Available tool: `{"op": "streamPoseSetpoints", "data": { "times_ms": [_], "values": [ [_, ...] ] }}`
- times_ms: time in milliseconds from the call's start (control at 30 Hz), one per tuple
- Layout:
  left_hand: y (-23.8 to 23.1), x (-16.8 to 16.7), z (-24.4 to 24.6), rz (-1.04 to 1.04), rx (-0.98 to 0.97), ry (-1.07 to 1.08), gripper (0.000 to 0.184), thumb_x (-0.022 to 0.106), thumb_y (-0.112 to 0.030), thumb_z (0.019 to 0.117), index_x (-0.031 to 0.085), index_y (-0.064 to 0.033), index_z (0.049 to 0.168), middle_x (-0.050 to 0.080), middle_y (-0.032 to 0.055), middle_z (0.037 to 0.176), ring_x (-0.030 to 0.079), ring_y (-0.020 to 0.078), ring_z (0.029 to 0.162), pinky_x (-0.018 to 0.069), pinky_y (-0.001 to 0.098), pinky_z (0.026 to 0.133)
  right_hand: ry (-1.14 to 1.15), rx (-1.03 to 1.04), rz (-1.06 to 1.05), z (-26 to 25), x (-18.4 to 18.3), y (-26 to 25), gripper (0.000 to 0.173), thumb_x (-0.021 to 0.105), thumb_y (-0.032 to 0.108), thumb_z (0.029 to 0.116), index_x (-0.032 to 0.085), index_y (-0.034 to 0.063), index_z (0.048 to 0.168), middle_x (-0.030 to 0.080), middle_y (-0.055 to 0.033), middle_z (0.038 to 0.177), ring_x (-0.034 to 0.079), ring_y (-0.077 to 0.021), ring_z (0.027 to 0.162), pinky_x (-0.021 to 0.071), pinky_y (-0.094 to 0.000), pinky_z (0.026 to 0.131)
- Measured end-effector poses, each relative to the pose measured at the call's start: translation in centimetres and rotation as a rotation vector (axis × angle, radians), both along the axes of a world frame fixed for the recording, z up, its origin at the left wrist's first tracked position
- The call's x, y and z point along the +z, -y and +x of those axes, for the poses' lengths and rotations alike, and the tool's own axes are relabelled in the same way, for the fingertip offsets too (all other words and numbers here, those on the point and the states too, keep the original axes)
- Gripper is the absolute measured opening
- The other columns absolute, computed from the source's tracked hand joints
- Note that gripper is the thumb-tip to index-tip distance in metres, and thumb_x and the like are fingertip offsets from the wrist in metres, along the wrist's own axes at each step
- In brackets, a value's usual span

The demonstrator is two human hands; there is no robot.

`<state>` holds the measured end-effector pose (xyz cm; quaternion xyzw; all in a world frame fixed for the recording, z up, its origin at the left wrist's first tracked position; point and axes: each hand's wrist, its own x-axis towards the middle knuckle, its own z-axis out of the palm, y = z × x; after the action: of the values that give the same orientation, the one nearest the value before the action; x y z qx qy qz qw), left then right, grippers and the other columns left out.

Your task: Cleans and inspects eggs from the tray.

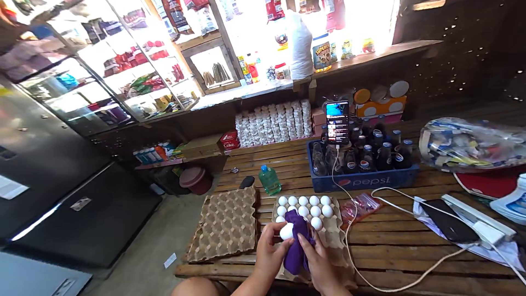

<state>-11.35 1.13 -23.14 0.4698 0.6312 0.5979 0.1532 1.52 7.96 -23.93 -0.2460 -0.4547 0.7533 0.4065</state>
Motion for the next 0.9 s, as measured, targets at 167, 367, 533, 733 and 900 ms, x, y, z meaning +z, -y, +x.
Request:
{"op": "streamPoseSetpoints", "data": {
  "times_ms": [167,367,533,733,900],
  "values": [
    [0.5,-0.8,0.4,0.084,-0.073,-0.064,0.04,0.079,-0.008,0.0851,0.066,0.0026,0.121,0.065,0.0141,0.121,0.069,0.0184,0.106,0.0627,0.0339,0.086,0.008,-0.052,-0.128,-0.3,0.0,-0.7,0.046,0.054,0.016,0.1027,0.045,-0.0027,0.144,0.066,-0.0121,0.123,0.068,-0.0097,0.104,0.0572,-0.0284,0.092],
    [0.4,-1.0,0.1,0.13,-0.156,-0.217,0.038,0.078,-0.019,0.09,0.066,-0.007,0.124,0.065,0.0122,0.128,0.068,0.0178,0.112,0.0615,0.0334,0.089,-0.02,-0.046,-0.245,-0.1,0.0,-1.3,0.047,0.048,0.021,0.1065,0.039,-0.001,0.147,0.064,-0.0116,0.124,0.066,-0.0096,0.105,0.057,-0.0292,0.091],
    [0.1,-0.6,-0.3,0.063,-0.057,-0.146,0.04,0.078,-0.013,0.0871,0.066,0.0028,0.122,0.066,0.015,0.121,0.069,0.0172,0.105,0.0623,0.032,0.086,0.003,0.069,-0.087,-0.2,0.0,-0.1,0.068,0.06,0.023,0.0989,0.026,-0.0006,0.153,0.06,-0.0125,0.132,0.065,-0.01,0.112,0.0552,-0.0286,0.098],
    [0.6,-0.7,0.3,0.099,-0.163,-0.203,0.038,0.077,-0.015,0.0894,0.067,-0.0043,0.124,0.065,0.0133,0.128,0.067,0.0185,0.114,0.0607,0.0341,0.091,-0.004,-0.009,-0.255,-0.1,-0.1,-1.6,0.052,0.057,0.025,0.1028,0.04,0.0,0.145,0.068,-0.0136,0.115,0.071,-0.0159,0.097,0.0608,-0.034,0.085],
    [0.5,-0.7,0.2,0.115,-0.199,-0.262,0.037,0.077,-0.019,0.0908,0.067,-0.0094,0.125,0.065,0.0114,0.129,0.066,0.0171,0.115,0.0597,0.0317,0.092,-0.031,-0.022,-0.329,0.2,0.0,-1.8,0.05,0.054,0.026,0.1045,0.041,0.0007,0.146,0.068,-0.0138,0.116,0.071,-0.0164,0.099,0.0603,-0.0342,0.085]
  ]
}}
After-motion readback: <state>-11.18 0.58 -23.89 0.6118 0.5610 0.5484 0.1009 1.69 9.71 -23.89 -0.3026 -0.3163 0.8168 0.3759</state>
